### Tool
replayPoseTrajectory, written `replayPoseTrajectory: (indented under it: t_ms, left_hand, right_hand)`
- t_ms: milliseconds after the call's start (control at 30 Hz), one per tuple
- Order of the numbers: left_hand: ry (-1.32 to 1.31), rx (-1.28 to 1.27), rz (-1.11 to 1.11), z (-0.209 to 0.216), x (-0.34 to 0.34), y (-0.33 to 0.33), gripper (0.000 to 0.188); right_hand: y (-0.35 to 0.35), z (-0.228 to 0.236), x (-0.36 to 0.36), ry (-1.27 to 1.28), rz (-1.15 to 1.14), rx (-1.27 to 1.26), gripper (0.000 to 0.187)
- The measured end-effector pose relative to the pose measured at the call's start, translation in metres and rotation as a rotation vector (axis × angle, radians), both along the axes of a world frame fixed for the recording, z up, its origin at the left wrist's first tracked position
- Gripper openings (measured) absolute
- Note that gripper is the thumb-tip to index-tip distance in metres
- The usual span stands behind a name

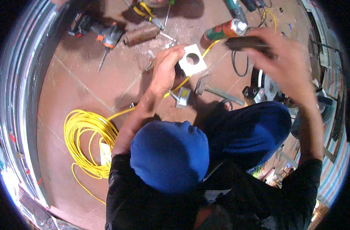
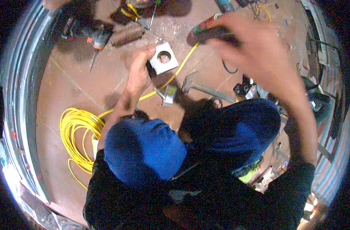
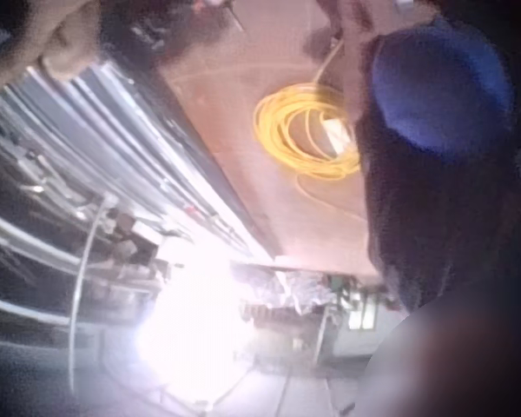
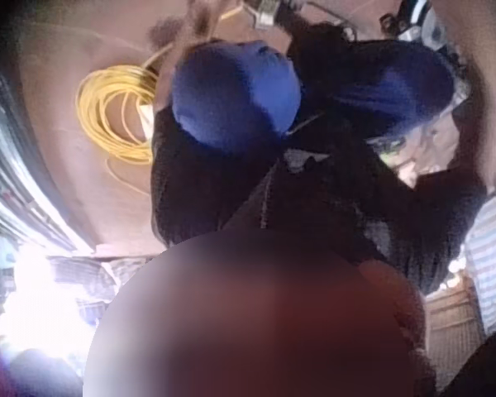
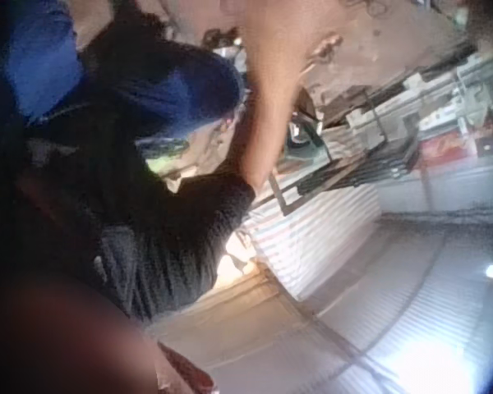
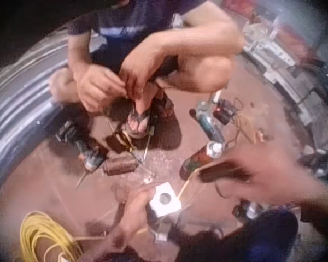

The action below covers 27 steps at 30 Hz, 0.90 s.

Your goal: The person sits on the floor and assembles a cylindrical metal part with a square metal block. They use a hammer to tap the components together, apply lubricant from a spray can, and wipe the assembly with a yellow cloth. The person repeatedly fits and removes the parts to check the connection.

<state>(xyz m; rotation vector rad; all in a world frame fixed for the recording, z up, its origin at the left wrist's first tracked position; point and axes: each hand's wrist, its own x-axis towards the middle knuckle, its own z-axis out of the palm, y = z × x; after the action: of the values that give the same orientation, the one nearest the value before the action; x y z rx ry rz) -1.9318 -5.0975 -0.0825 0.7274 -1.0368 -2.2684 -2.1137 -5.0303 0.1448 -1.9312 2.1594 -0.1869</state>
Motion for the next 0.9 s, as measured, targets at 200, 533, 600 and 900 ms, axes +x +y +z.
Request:
replayPoseTrajectory:
  t_ms: [200,533,600,900]
  left_hand:
    - [-0.067,-0.081,-0.006,0.000,0.008,0.003,0.040]
    - [-0.659,-0.480,-0.365,-0.065,-0.007,-0.013,0.049]
    - [-0.808,-0.590,-0.478,-0.071,-0.011,-0.020,0.050]
    - [-0.278,-0.960,-0.004,0.055,-0.009,-0.020,0.030]
  right_hand:
    - [-0.009,-0.026,-0.014,-0.096,0.027,0.054,0.031]
    - [0.018,-0.100,-0.075,-0.934,-0.193,0.080,0.038]
    - [0.027,-0.112,-0.087,-0.950,-0.305,0.137,0.039]
    - [0.005,-0.089,-0.066,-1.006,-0.330,0.192,0.041]
